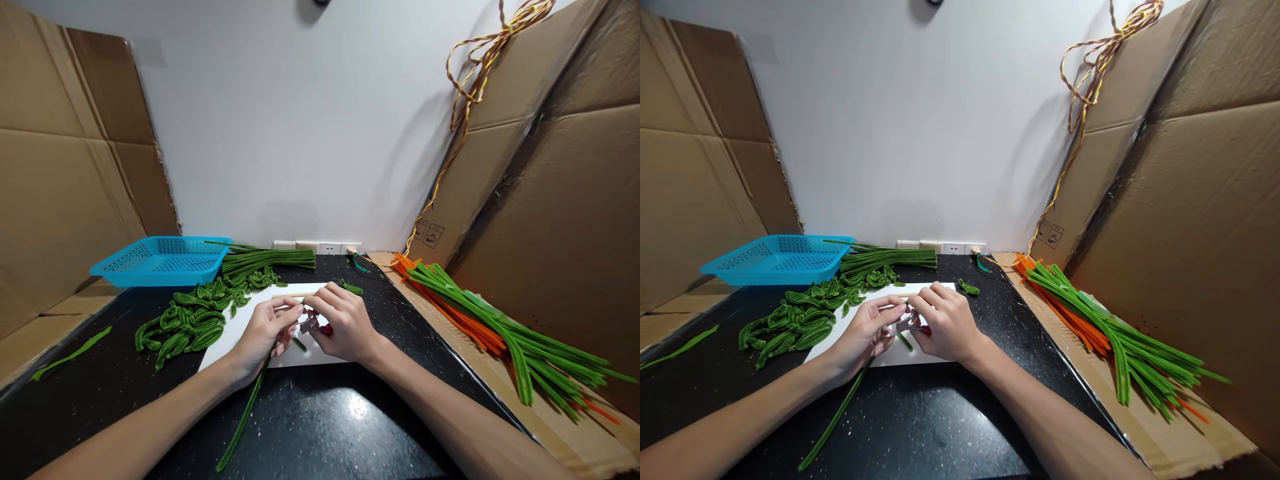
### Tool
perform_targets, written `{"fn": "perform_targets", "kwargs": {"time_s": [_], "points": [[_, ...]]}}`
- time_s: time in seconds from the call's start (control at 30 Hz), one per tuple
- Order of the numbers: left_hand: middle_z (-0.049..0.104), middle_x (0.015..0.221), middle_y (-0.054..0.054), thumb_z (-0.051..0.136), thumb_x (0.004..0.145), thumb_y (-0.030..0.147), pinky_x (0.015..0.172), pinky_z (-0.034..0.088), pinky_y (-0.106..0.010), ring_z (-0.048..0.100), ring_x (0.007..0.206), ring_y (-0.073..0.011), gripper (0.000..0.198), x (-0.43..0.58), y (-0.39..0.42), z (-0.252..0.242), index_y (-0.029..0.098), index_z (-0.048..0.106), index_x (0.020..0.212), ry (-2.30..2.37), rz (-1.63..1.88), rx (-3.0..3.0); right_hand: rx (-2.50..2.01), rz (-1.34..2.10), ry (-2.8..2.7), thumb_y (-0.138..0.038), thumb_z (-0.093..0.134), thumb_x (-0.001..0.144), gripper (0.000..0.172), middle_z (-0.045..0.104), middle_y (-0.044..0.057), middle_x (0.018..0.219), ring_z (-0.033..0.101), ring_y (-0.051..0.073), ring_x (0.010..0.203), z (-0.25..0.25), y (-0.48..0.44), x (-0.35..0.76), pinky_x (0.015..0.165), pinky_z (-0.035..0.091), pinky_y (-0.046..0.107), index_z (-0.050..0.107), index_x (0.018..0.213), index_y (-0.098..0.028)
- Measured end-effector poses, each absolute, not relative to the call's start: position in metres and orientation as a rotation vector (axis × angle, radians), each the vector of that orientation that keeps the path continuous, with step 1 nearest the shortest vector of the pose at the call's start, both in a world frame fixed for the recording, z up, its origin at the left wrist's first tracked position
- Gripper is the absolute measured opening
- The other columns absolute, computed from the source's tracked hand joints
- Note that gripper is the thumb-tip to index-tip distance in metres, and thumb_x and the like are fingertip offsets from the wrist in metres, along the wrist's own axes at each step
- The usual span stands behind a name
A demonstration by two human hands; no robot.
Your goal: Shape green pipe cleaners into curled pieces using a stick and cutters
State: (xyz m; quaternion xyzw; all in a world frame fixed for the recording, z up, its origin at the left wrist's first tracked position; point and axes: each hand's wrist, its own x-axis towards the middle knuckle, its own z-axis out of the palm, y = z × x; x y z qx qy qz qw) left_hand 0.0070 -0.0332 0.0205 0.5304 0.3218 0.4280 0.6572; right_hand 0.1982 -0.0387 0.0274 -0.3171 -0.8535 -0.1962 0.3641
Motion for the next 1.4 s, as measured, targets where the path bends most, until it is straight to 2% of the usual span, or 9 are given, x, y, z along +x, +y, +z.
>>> {"fn": "perform_targets", "kwargs": {"time_s": [0.2,0.47,0.83,1.1,1.2,1.3,1.4], "points": [[0.057,0.066,0.002,0.080,0.077,0.051,0.035,0.025,-0.015,0.035,0.040,-0.0023,0.043,0.0072,-0.0302,0.0183,0.015,0.062,0.093,0.739,0.985,1.241,-0.825,-0.484,-2.205,-0.022,0.058,0.079,0.025,0.065,0.006,0.085,0.050,0.022,0.078,0.0254,-0.0376,0.1988,0.071,0.045,0.034,0.064,0.103,-0.018],[0.047,0.055,0.006,0.075,0.081,0.050,0.034,0.022,-0.015,0.034,0.037,-0.0034,0.038,0.0073,-0.0318,0.0185,0.016,0.059,0.082,0.707,0.982,1.231,-0.816,-0.496,-2.198,-0.020,0.057,0.078,0.018,0.063,0.006,0.081,0.049,0.021,0.076,0.0266,-0.0382,0.1979,0.069,0.044,0.033,0.063,0.096,-0.018],[0.050,0.063,0.004,0.072,0.085,0.045,0.036,0.022,-0.016,0.036,0.041,-0.0031,0.033,0.0075,-0.0299,0.0172,0.016,0.058,0.081,0.705,1.002,1.223,-0.826,-0.496,-2.225,-0.021,0.057,0.080,0.011,0.062,0.005,0.080,0.048,0.021,0.076,0.0259,-0.0384,0.1963,0.071,0.043,0.033,0.061,0.090,-0.020],[0.046,0.059,0.006,0.074,0.080,0.052,0.034,0.016,-0.015,0.035,0.036,-0.0014,0.042,0.0078,-0.0329,0.0235,0.016,0.053,0.071,0.772,0.976,1.231,-0.831,-0.517,-2.220,-0.020,0.056,0.079,0.010,0.061,0.005,0.079,0.048,0.021,0.075,0.0263,-0.0396,0.1954,0.070,0.043,0.033,0.060,0.088,-0.020],[0.047,0.057,0.005,0.075,0.077,0.052,0.033,0.021,-0.015,0.040,0.037,-0.0040,0.041,0.0080,-0.0317,0.0230,0.016,0.056,0.073,0.842,0.984,1.224,-0.830,-0.525,-2.220,-0.020,0.056,0.079,0.009,0.061,0.005,0.079,0.047,0.021,0.075,0.0265,-0.0397,0.1946,0.069,0.043,0.033,0.060,0.087,-0.020],[0.056,0.068,0.001,0.077,0.074,0.045,0.034,0.029,-0.015,0.049,0.045,-0.0064,0.036,0.0068,-0.0283,0.0187,0.015,0.058,0.069,0.873,1.049,1.217,-0.827,-0.527,-2.224,-0.019,0.056,0.078,0.010,0.061,0.004,0.078,0.047,0.021,0.075,0.0268,-0.0399,0.1940,0.068,0.042,0.032,0.060,0.087,-0.020],[0.064,0.086,-0.003,0.079,0.070,0.037,0.033,0.029,-0.016,0.048,0.044,-0.0031,0.039,0.0049,-0.0252,0.0148,0.013,0.052,0.055,0.871,1.129,1.225,-0.826,-0.522,-2.224,-0.017,0.056,0.076,0.011,0.060,0.004,0.078,0.048,0.020,0.075,0.0274,-0.0403,0.1938,0.067,0.041,0.032,0.060,0.086,-0.020]]}}
